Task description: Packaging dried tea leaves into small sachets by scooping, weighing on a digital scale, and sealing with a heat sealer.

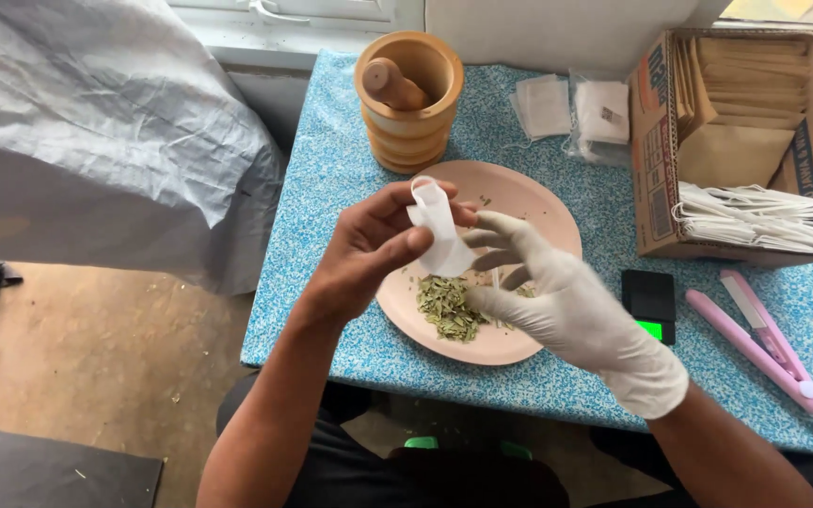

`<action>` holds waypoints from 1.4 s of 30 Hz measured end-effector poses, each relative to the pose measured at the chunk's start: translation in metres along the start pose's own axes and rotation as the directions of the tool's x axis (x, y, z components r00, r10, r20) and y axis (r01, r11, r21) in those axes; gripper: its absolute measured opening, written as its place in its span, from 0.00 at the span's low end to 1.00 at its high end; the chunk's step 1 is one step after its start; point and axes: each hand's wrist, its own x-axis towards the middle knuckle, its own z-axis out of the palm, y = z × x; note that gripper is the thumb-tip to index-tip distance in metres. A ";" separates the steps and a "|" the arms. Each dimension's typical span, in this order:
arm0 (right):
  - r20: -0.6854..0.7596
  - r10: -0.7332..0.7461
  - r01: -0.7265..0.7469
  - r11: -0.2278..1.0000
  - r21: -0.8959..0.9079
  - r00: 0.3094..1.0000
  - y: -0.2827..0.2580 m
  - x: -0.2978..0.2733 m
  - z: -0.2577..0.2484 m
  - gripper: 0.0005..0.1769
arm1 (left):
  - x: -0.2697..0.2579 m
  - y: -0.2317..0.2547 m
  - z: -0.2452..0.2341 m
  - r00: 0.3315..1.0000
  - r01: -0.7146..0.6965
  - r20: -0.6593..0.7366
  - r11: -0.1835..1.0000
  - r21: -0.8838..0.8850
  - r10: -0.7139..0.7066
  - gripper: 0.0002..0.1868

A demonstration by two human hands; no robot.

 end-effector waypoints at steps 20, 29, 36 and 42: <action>0.094 -0.105 0.011 0.720 0.694 0.990 0.076 0.016 0.032 0.12 | -0.006 -0.015 0.008 0.998 -0.048 0.015 0.971 -0.236 0.053 0.37; -0.029 -0.111 0.101 0.733 0.673 0.993 0.086 0.018 0.033 0.09 | -0.005 -0.035 0.017 1.000 -0.010 0.009 0.926 -0.378 0.015 0.38; -0.171 -0.243 0.277 0.937 0.215 0.955 0.072 0.026 -0.003 0.09 | -0.005 -0.005 -0.003 0.995 -0.092 -0.056 0.983 -0.157 0.084 0.32; -0.181 -0.033 -0.105 0.707 -0.700 0.983 0.099 0.039 -0.020 0.18 | -0.010 0.028 -0.039 0.985 -0.134 -0.029 0.871 0.473 0.167 0.33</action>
